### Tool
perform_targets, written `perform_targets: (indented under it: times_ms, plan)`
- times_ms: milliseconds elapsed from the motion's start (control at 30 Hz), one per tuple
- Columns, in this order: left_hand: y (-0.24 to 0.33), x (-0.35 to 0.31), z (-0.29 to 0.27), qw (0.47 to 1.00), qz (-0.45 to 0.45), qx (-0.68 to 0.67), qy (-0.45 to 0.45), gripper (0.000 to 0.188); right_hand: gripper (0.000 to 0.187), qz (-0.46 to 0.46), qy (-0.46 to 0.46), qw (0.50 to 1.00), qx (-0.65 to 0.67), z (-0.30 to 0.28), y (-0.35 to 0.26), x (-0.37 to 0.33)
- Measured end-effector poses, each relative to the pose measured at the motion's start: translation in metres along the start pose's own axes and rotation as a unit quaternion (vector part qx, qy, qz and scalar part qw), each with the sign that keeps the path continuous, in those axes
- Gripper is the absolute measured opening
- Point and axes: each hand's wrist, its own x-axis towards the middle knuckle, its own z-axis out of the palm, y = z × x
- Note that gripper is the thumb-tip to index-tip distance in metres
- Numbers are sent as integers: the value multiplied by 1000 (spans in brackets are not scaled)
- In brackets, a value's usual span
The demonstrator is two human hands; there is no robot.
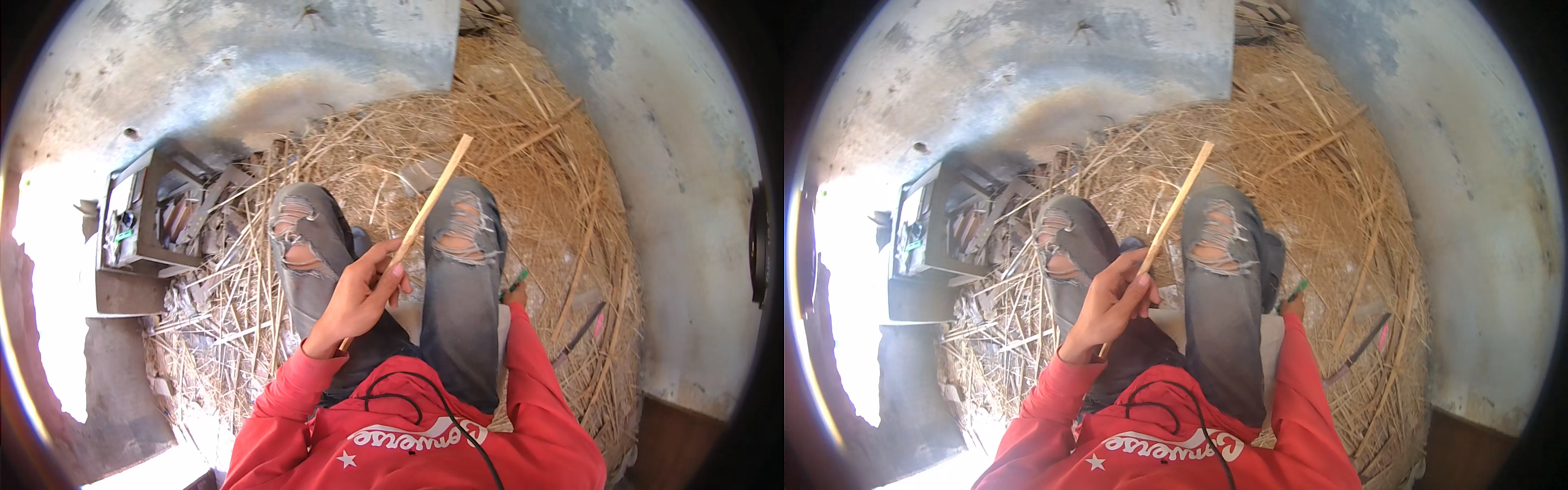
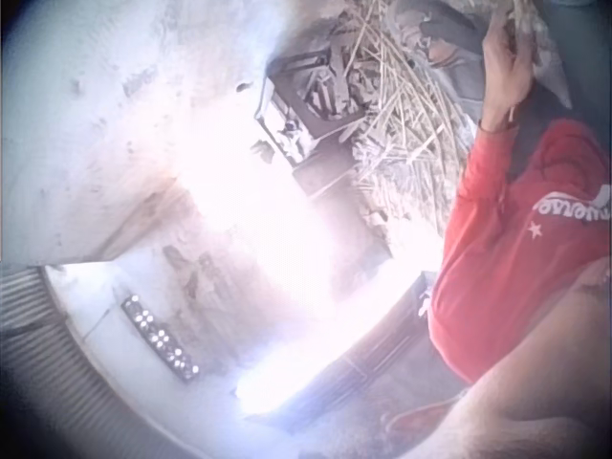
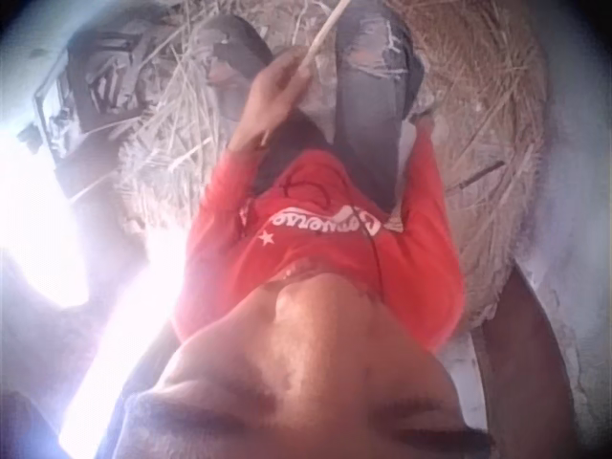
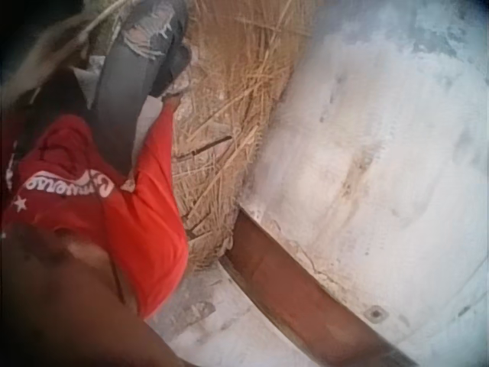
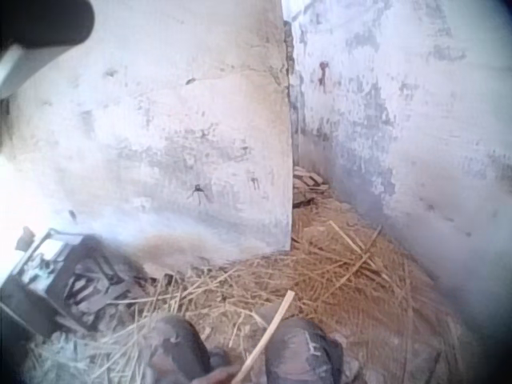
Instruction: The person peels the outer layer from a thin bamboo shoot using a small green blade and their hands, then scrapes the surface of the shoot with a metal blade while holding it upright.
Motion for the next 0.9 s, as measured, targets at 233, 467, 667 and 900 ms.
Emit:
perform_targets:
  times_ms: [233, 467, 667, 900]
  plan:
    - [9, 13, -13, 1000, 0, 5, 4, 43, 69, 63, -31, 997, 19, 16, -15, -2]
    - [19, 27, -14, 999, 40, -10, 21, 42, 43, 139, 26, 864, 483, -18, -11, 20]
    - [55, 53, -19, 997, 71, 32, 11, 40, 21, -103, 34, 679, 726, -198, -181, -38]
    - [101, 125, -20, 989, 140, 9, -45, 44, 28, -383, -105, 799, 452, -363, -431, -183]
